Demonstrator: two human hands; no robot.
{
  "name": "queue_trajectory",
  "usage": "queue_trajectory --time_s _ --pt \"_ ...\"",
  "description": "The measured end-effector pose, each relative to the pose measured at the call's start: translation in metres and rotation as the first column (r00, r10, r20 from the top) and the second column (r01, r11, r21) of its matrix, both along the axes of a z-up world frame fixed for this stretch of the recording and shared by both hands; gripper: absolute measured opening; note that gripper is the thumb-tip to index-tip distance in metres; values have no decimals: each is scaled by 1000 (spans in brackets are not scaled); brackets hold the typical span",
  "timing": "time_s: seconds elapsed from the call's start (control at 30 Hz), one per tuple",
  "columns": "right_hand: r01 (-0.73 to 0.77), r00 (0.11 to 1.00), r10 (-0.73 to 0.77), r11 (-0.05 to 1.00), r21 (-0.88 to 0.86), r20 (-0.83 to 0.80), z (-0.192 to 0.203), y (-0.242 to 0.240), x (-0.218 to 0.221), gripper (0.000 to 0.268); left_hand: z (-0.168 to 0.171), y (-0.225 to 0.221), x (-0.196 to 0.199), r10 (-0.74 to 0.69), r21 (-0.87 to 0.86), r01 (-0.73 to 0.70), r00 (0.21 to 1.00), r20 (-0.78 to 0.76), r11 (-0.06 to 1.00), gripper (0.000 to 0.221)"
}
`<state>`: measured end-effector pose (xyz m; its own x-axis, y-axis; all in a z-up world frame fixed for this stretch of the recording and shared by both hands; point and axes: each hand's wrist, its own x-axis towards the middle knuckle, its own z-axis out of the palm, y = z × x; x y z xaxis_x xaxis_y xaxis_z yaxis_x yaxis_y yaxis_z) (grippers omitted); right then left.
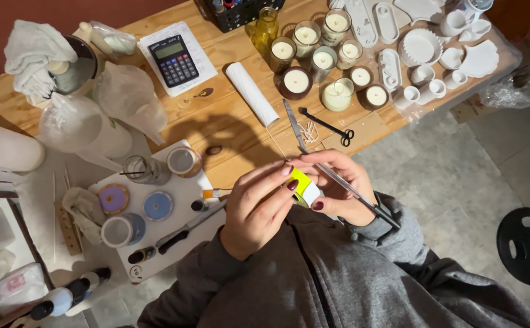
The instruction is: Mark specific measurement points on a strip of yellow adhesive tape using a pen while inspecting candles.
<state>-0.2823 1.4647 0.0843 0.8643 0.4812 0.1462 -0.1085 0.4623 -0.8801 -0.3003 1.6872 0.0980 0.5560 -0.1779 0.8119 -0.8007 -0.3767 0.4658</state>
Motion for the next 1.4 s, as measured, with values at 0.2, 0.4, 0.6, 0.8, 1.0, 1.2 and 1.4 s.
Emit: queue_trajectory --time_s 0.2,0.4,0.6,0.8,1.0,1.2,1.4 --pt "45 986 -47 999 21 158 20 11 2 60 1 -1 -2 -1 8 1 999 -39 1000 42" --pt "497 585 -25 801 -334 811 49 -4 15 13 9 -1 -1 -119 -35 115 975 -189 993 41" --pt "524 490 24 791 -316 872 65 -9 24 15 11 -3 -2 -113 -44 105 961 -252 993 41" --pt "538 444 13 796 -278 896 53 -5 28 20 16 -1 2 -93 46 104 976 -198 994 43" --pt "681 188 -87 729 -66 978 -2 -5 27 32 12 -5 -1 -113 -19 112 950 -293 993 47" --pt "614 64 -95 789 36 993 -11 -15 33 37 6 -9 0 -68 -31 62 952 -298 998 54" --pt "503 330 -319 856 120 889 -12 -5 33 39 13 -6 5 -53 -101 16 927 -371 995 60"
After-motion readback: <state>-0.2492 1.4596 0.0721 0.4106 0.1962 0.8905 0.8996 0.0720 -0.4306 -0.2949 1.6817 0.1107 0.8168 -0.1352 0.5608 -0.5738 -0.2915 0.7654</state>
